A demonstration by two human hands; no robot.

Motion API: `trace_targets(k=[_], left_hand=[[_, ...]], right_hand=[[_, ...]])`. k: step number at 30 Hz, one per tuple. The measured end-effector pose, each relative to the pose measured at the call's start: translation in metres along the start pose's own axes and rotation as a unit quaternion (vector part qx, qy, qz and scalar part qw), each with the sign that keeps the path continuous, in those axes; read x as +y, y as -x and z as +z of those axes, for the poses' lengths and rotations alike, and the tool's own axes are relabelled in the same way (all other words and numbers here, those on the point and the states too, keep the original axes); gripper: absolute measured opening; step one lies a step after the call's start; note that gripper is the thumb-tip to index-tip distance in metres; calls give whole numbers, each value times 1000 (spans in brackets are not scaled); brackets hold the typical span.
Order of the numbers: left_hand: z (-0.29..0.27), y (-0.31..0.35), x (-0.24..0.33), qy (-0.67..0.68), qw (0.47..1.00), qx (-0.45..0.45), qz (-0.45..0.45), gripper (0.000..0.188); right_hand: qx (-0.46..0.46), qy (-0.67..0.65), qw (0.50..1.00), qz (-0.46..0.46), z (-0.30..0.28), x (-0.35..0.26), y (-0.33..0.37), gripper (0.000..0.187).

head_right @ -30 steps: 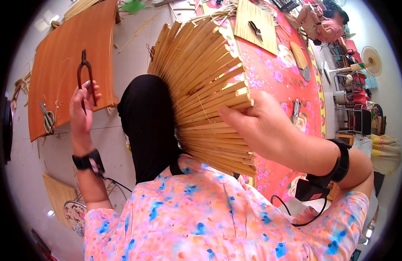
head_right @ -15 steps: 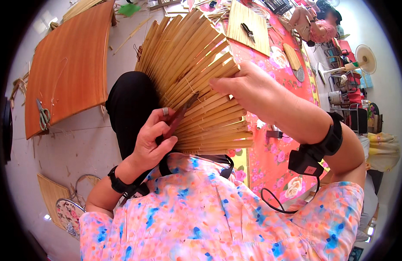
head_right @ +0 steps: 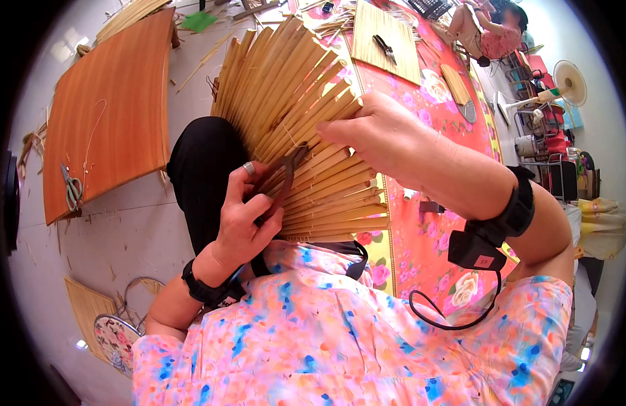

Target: The person assembles a circular wooden product by threading a white string through holes in wooden slats, using a small wire tool and cutting excess string with shears.

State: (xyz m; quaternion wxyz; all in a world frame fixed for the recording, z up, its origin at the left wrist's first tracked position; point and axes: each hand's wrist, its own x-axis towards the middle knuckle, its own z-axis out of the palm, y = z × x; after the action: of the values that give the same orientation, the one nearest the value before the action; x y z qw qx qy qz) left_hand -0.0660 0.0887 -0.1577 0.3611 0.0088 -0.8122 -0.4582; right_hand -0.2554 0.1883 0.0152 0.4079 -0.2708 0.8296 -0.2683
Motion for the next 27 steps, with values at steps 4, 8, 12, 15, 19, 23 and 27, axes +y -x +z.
trace_targets(k=[4,8,12,15,19,23,27], left_hand=[[2,-2,0,5,1000,9,-9,12],[2,-2,-2,1,1000,20,2,13],[2,2,-5,-8,1000,20,13,14],[3,1,-5,-8,1000,19,12,14],[3,4,-5,-18,1000,21,13,13],[3,2,-4,-8,1000,24,16,12],[3,-1,-3,-12,999,20,24,12]], right_hand=[[-8,-2,1000,5,1,0,0,30],[-2,4,1000,10,2,-3,0,31],[1,-8,1000,14,4,-4,0,33],[5,-11,1000,23,4,-3,0,33],[-5,-15,1000,27,4,-6,1,34],[4,9,1000,26,2,-1,-1,36],[9,0,1000,14,4,-2,0,33]])
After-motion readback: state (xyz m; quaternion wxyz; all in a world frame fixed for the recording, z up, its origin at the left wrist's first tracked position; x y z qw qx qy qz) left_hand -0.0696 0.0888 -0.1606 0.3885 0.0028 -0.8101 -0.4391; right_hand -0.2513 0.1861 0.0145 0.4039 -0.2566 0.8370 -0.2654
